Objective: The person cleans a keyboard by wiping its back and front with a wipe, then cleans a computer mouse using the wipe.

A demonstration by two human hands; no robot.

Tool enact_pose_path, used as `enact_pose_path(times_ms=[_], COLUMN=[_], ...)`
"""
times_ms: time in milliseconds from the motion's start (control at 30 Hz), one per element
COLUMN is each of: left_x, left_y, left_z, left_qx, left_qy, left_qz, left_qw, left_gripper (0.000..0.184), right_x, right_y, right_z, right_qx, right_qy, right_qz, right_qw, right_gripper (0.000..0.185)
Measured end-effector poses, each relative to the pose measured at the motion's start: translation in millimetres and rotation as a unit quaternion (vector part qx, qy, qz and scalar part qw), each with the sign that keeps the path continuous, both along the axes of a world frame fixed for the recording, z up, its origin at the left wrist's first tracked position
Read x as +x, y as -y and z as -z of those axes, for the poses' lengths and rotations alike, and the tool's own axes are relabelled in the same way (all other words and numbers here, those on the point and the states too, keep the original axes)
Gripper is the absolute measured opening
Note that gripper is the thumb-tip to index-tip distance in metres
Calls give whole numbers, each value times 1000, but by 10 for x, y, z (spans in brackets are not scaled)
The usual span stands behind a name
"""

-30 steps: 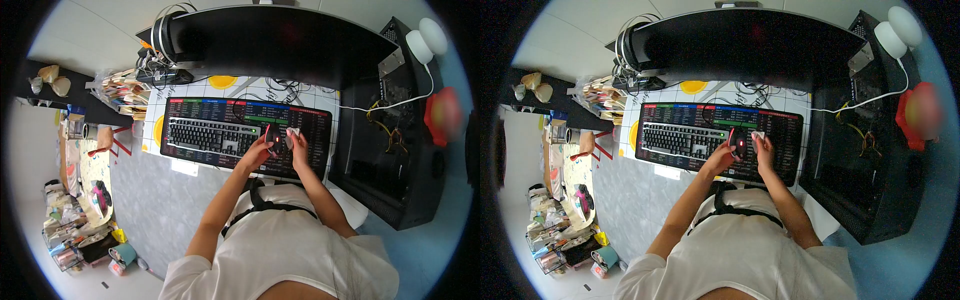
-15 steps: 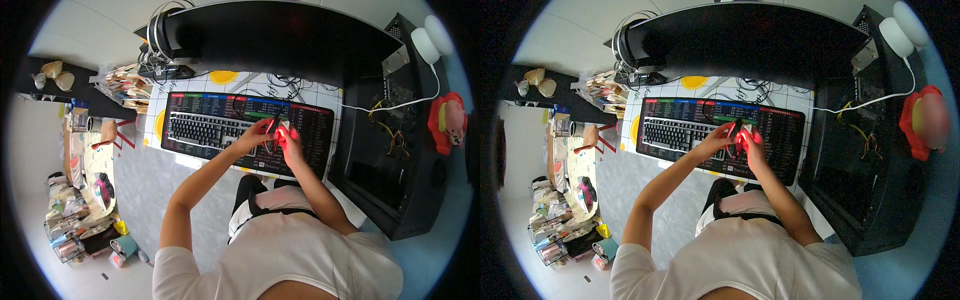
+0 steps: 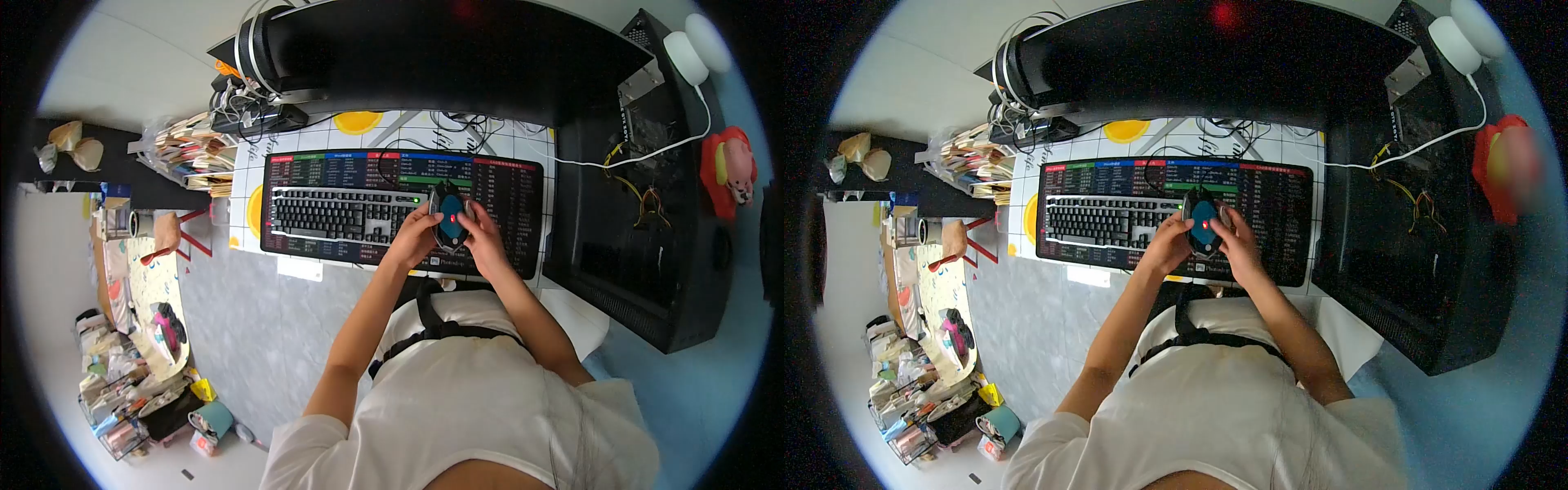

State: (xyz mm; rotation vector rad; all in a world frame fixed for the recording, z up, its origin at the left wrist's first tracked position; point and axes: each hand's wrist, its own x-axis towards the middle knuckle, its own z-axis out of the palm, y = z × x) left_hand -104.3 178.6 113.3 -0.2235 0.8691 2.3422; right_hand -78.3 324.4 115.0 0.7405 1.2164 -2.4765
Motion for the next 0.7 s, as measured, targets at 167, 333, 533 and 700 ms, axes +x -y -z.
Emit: enact_pose_path(times_ms=[167,333,533,700], left_x=[32,10,-129,-192], left_y=[2,-9,-62,8], left_z=[14,-84,-66,-159], left_qx=[-54,-94,-421,-432], left_qy=[10,-23,-394,-434], left_qz=[-1,12,10,6], left_qw=[998,995,817,790], left_gripper=[33,48,77,82], right_x=[24,119,-21,-117], right_y=[32,44,97,175], right_z=[4,155,115,-103], right_qx=[6,-53,-73,-99], right_qy=[-1,-49,-13,3], right_qz=[-45,-27,8,45], right_qw=[999,997,997,994], right_gripper=[47,48,36,41])
